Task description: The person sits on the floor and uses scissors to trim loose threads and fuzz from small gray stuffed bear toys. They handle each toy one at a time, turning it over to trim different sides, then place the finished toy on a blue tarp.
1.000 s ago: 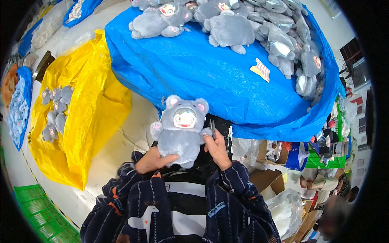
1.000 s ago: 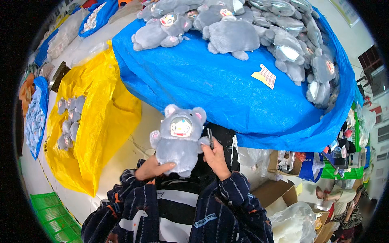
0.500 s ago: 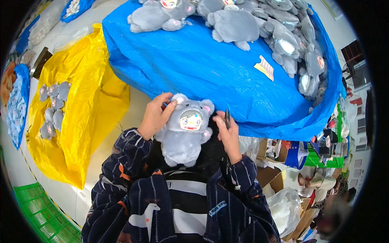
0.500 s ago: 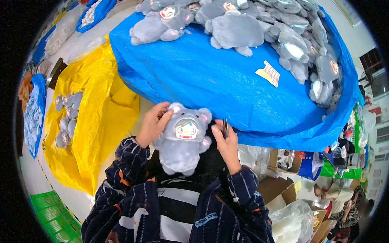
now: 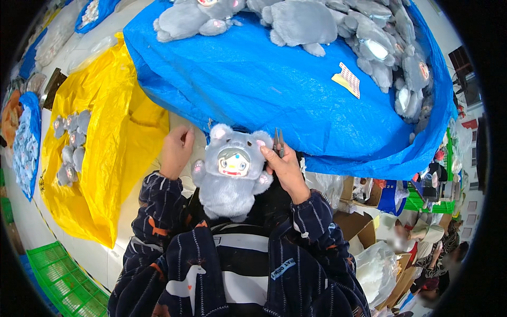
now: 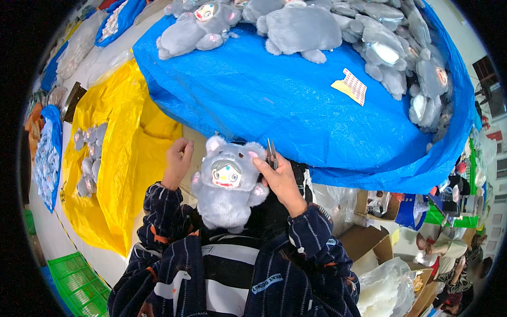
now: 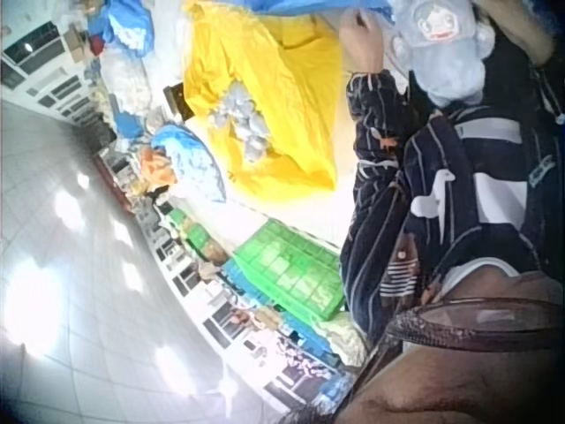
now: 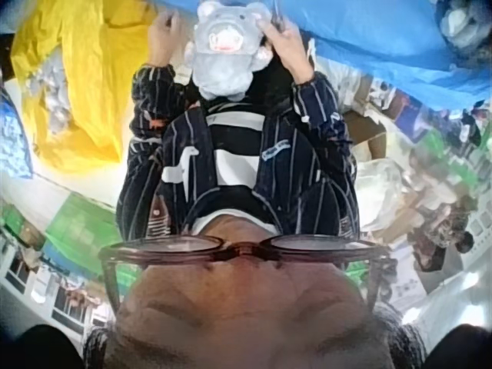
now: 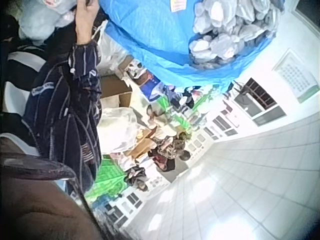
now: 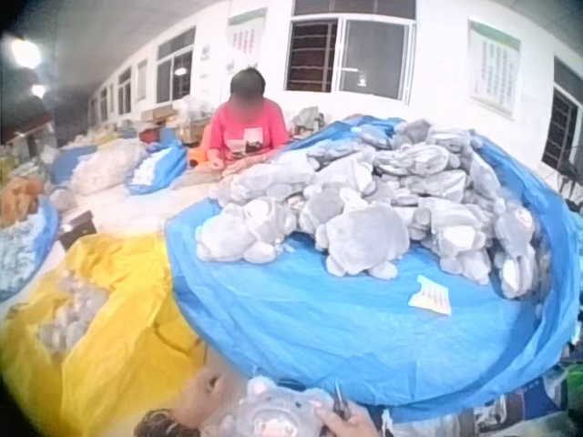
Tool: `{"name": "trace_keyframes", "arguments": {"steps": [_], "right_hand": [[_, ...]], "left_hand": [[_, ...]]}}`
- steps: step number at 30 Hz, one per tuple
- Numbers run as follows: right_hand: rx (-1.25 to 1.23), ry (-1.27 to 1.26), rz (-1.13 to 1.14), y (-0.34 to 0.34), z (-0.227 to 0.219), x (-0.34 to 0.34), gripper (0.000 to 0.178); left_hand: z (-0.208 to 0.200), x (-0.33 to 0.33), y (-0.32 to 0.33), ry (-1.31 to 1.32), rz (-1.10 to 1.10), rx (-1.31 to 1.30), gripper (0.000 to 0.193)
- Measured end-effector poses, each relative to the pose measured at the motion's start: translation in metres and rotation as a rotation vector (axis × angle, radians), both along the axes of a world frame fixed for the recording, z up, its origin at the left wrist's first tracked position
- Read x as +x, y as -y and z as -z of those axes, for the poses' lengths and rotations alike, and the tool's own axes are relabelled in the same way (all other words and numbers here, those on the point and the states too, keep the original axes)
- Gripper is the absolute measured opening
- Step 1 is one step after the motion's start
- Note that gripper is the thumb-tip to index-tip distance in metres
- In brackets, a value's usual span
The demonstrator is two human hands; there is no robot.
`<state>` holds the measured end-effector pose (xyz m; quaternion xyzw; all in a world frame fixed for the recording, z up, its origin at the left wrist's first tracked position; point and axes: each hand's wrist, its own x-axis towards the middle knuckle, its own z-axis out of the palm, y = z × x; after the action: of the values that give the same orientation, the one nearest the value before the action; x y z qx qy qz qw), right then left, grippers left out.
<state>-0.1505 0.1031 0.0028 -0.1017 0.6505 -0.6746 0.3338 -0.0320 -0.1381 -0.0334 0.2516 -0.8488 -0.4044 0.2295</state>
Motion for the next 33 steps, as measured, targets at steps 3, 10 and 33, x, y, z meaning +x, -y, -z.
{"name": "trace_keyframes", "arguments": {"steps": [3,10,33], "right_hand": [[-0.007,-0.034,-0.013,-0.004,-0.013,0.005,0.025],[-0.031,-0.034,-0.034,-0.004,-0.034,0.020,0.026],[-0.176,0.095,-0.016,-0.020,-0.048,0.038,0.030]], "left_hand": [[-0.039,0.008,-0.015,-0.130,0.040,0.026,0.019],[-0.092,-0.001,-0.066,-0.285,0.416,-0.183,0.012],[-0.096,0.041,-0.028,-0.255,-0.125,-0.471,0.035]]}}
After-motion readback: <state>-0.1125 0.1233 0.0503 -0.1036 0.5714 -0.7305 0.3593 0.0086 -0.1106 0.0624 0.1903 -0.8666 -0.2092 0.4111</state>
